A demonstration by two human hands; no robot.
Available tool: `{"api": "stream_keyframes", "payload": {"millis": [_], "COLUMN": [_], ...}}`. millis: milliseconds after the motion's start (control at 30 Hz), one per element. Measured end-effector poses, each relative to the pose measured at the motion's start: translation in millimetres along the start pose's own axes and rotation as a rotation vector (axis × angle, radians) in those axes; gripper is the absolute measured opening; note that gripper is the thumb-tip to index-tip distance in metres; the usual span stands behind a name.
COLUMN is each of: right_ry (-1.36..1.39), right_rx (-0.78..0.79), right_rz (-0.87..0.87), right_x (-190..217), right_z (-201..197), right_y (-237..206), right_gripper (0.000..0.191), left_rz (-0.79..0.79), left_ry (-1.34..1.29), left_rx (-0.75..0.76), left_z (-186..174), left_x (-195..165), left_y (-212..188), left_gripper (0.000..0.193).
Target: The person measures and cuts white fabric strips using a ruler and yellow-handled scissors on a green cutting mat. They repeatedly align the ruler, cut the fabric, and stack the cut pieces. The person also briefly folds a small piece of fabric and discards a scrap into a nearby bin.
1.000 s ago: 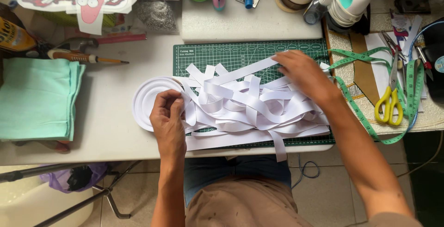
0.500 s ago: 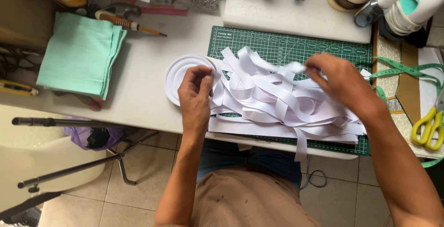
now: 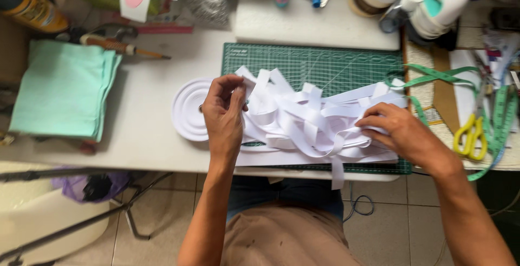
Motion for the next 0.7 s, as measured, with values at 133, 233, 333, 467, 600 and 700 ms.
{"api": "stream_keyframes", "payload": {"millis": [133,233,333,467,600,700], "right_ry": [0.011,0.162,0.465,0.642,0.660,0.884], "right_rx": [-0.150,-0.259,-0.314,-0.342,-0.513,-0.599], "right_rz": [0.031,0.180,0.277,0.227,0.082,0.123], "right_x": [4,15,28,43,37,11], "right_z": [-5,-11,-6,9,19,20], "right_y": [-8,2,22,42,49,40], "right_gripper": [0.030,0.025,0.026,0.031,0.017,0.014], "left_rz": [0.034,0.074,0.049,0.028,0.061,0.494], "left_ry": [0.021,0.035,0.065,0.060,0.338,0.635], "left_rx": [0.138,0.295,0.417,0.506,0.534,0.426], "left_z": [15,36,66,84,67,48], "left_x": [2,2,1,-4,-2,3], "left_y": [4,6,1,-7,-10,-9], "left_gripper": [0.009,0.007,0.006,0.007,0.033,0.029]}}
Point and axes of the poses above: each hand's wrist, its own y-axis towards the middle knuckle, its own z-axis out of the palm, x = y × z, the point moved 2 cm from there along y, towards the middle knuckle, and after that the axes turned 2 degrees about x, right-handed, at the moved point
